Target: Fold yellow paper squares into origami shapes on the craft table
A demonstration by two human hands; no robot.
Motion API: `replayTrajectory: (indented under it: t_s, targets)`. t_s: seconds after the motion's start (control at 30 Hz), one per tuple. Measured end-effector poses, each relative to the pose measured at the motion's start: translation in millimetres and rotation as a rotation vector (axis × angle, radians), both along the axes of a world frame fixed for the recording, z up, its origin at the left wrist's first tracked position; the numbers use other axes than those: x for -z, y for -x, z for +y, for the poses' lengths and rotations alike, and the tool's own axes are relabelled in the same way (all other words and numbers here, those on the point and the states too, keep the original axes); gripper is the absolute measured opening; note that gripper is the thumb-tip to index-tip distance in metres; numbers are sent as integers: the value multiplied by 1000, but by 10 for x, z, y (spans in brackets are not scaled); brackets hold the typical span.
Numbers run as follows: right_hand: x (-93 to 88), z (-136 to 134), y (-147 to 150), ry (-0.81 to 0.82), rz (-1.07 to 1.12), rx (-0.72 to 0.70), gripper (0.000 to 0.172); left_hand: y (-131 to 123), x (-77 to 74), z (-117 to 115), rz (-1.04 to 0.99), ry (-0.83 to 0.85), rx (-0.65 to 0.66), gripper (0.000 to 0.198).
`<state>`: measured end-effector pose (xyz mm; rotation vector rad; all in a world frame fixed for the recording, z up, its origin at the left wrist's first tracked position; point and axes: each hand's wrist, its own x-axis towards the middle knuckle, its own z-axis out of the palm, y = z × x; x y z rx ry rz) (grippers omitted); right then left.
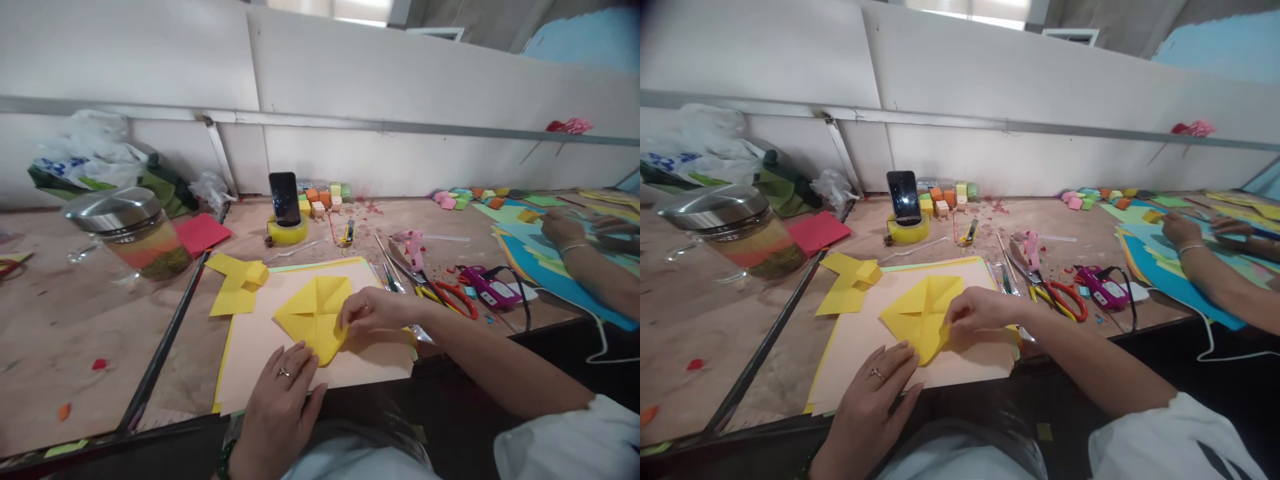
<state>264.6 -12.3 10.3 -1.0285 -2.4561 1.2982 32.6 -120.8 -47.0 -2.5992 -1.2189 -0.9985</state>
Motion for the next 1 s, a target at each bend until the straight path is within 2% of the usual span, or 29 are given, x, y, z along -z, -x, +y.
replayTrajectory:
  t_s: [0.03, 0.13, 0.23, 0.37, 0.53, 1.0]
  targets:
    - [54, 25, 32, -10, 17, 56, 7, 12, 9, 1, -16, -7, 4, 19]
    - [205, 34, 141, -97, 88, 262, 16, 34, 21, 1, -46, -7, 10, 19]
    - [283, -18, 220, -179, 112, 368, 18, 39, 7, -5, -45, 10, 20, 19]
    - [296, -65, 251, -307, 85, 358, 19, 32, -22, -3, -53, 43, 29, 14]
    - [338, -59, 239, -401, 82, 331, 20, 17, -31, 16, -9, -1, 32, 31]
    - [412, -65, 238, -451, 85, 338, 22, 26, -52, 14, 4, 34, 58, 27]
